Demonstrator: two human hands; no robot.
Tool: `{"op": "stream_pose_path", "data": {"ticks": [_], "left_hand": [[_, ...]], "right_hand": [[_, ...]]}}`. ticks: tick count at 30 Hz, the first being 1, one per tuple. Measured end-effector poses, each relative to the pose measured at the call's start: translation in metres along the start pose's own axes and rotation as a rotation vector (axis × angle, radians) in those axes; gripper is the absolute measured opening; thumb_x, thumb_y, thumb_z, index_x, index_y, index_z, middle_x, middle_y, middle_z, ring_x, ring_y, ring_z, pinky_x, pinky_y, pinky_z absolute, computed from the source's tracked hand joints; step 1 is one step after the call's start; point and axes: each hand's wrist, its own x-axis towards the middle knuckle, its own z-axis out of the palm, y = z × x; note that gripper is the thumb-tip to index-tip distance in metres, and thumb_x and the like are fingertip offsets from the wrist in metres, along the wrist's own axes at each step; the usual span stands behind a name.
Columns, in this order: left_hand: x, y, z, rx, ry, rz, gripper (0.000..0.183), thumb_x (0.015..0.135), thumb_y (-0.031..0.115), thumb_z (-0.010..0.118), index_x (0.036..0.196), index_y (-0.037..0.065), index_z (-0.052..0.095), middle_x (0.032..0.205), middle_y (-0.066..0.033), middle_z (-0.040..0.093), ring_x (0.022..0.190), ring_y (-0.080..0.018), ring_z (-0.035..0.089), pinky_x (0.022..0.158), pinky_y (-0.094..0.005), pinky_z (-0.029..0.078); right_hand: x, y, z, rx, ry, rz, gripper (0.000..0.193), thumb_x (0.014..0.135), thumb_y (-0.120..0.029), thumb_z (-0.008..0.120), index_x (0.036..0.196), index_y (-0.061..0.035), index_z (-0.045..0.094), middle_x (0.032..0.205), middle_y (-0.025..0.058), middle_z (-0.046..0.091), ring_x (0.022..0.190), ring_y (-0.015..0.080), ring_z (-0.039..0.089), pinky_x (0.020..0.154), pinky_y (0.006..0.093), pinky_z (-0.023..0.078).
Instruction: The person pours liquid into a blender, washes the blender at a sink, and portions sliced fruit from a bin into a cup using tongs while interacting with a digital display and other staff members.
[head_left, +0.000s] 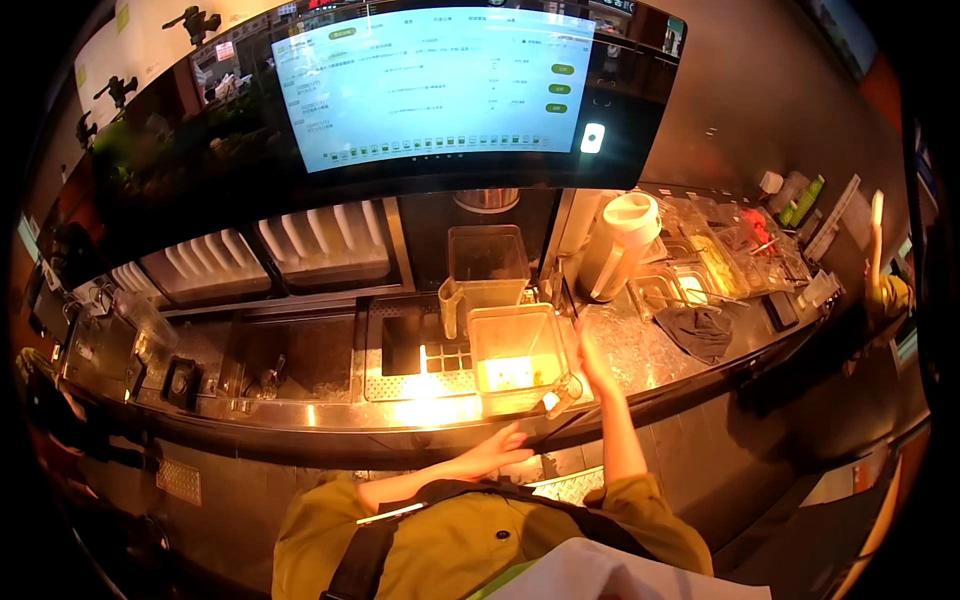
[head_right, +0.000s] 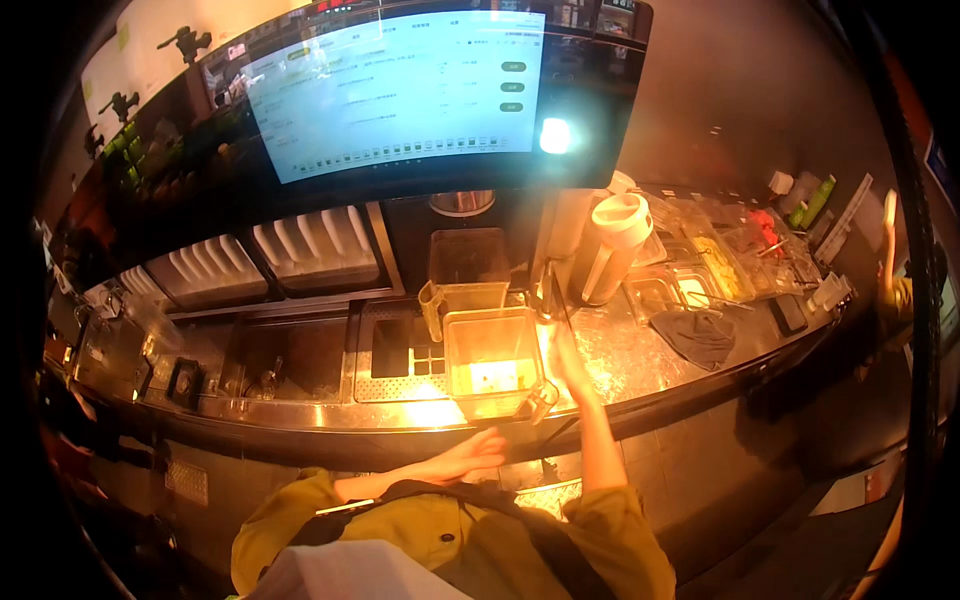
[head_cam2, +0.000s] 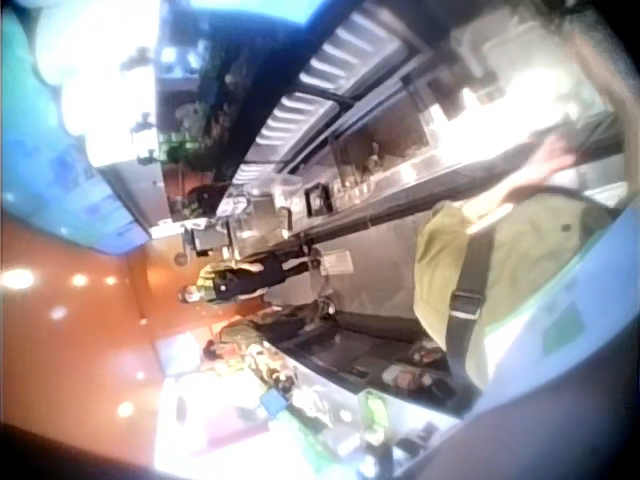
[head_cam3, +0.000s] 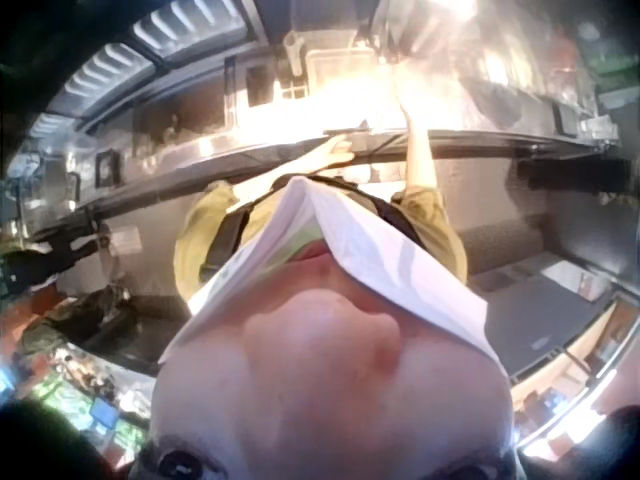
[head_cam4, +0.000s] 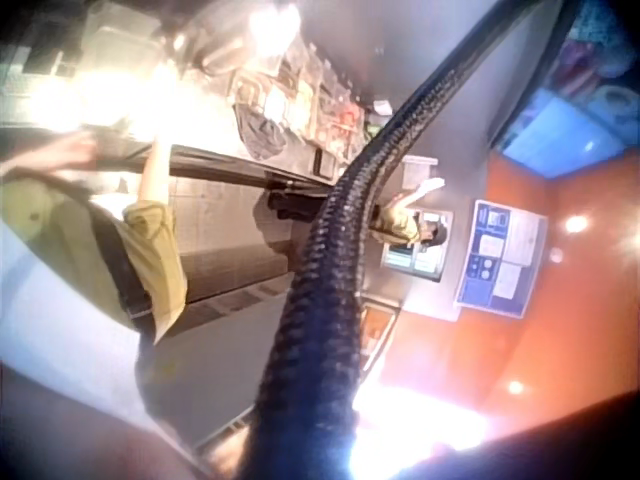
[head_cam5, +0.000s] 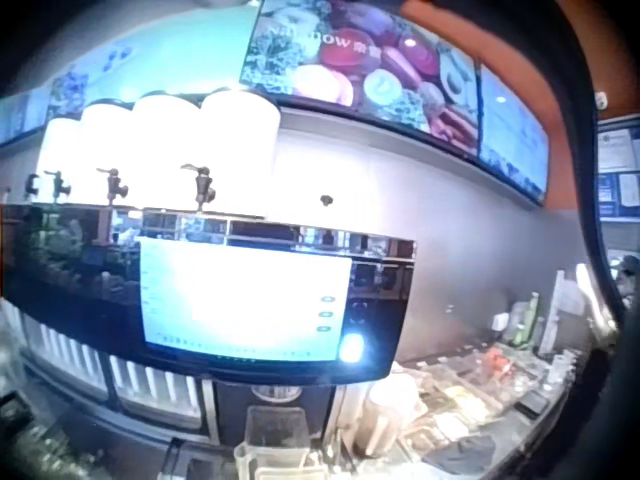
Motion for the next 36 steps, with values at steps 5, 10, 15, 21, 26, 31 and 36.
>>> {"op": "stream_pose_path", "data": {"ticks": [5,10,15,21,26,31,36], "left_hand": [[0.037,0.001,0.017,-0.702,0.335,0.149,0.065,0.081,0.043,0.049,0.131,0.015,0.019,0.135,-0.0106,0.021,0.124,-0.0188,0.017,0.099,-0.0407,0.015],[0.003,0.045,-0.022,-0.428,0.768,0.143,0.087,0.071,0.043,0.06,0.127,0.005,0.005,0.102,-0.0104,0.049,0.093,-0.0212,0.048,0.075,-0.0335,0.039],[-0.044,0.03,-0.1,-0.256,0.713,0.244,0.018,0.074,0.022,0.049,0.076,0.004,0.047,0.057,-0.0039,0.047,0.048,-0.0152,0.046,0.046,-0.0248,0.037],[-0.167,0.023,-0.112,-0.587,0.748,0.347,0.021,0.077,0.024,0.046,0.078,0.004,0.053,0.065,-0.0057,0.053,0.056,-0.0154,0.05,0.056,-0.0255,0.04],[-0.306,0.006,-0.121,-0.698,1.08,0.398,0.05,0.076,0.021,0.043,0.122,0.004,0.037,0.07,-0.0063,0.053,0.06,-0.0146,0.048,0.063,-0.0257,0.04],[-0.392,-0.011,-0.181,-0.714,1.535,0.446,0.058,0.07,0.021,0.043,0.125,0.004,0.031,0.067,-0.005,0.051,0.064,-0.0155,0.05,0.066,-0.0279,0.041],[-0.465,-0.04,-0.263,-0.475,1.701,0.412,0.057,0.077,0.027,0.041,0.127,0.003,0.028,0.067,-0.0043,0.052,0.066,-0.0132,0.05,0.07,-0.0256,0.038]], "right_hand": [[-0.079,-0.029,0.04,0.062,-0.272,0.238,0.061,0.088,-0.045,0.027,0.133,-0.0079,0.01,0.128,0.0157,0.031,0.112,0.0247,0.039,0.088,0.0369,0.037],[-0.129,-0.081,0.099,0.335,-0.33,0.368,0.057,0.089,-0.037,0.032,0.131,-0.0032,0.016,0.134,0.0161,0.021,0.117,0.0294,0.034,0.093,0.0319,0.033],[-0.127,-0.078,0.136,0.437,-0.799,0.315,0.044,0.089,-0.023,0.037,0.127,-0.0025,0.028,0.12,0.0115,0.044,0.101,0.0224,0.05,0.08,0.0288,0.041],[-0.115,-0.054,0.145,0.127,-1.029,0.486,0.021,0.085,-0.01,0.043,0.099,0.0039,0.053,0.094,0.0121,0.058,0.084,0.0183,0.056,0.076,0.027,0.044],[-0.049,-0.022,0.299,-0.319,-1.123,-0.068,0.016,0.075,-0.01,0.044,0.078,0.0014,0.055,0.068,0.0138,0.058,0.059,0.022,0.055,0.057,0.0313,0.042],[-0.043,0.009,0.588,-0.676,-0.745,-0.879,0.025,0.07,-0.021,0.056,0.085,-0.0022,0.052,0.083,0.014,0.053,0.076,0.0288,0.054,0.064,0.0368,0.044],[-0.038,0.077,0.735,-1.367,-1.124,-0.578,0.027,0.074,-0.025,0.052,0.088,-0.0038,0.058,0.086,0.013,0.061,0.082,0.0261,0.06,0.069,0.0366,0.046]]}}
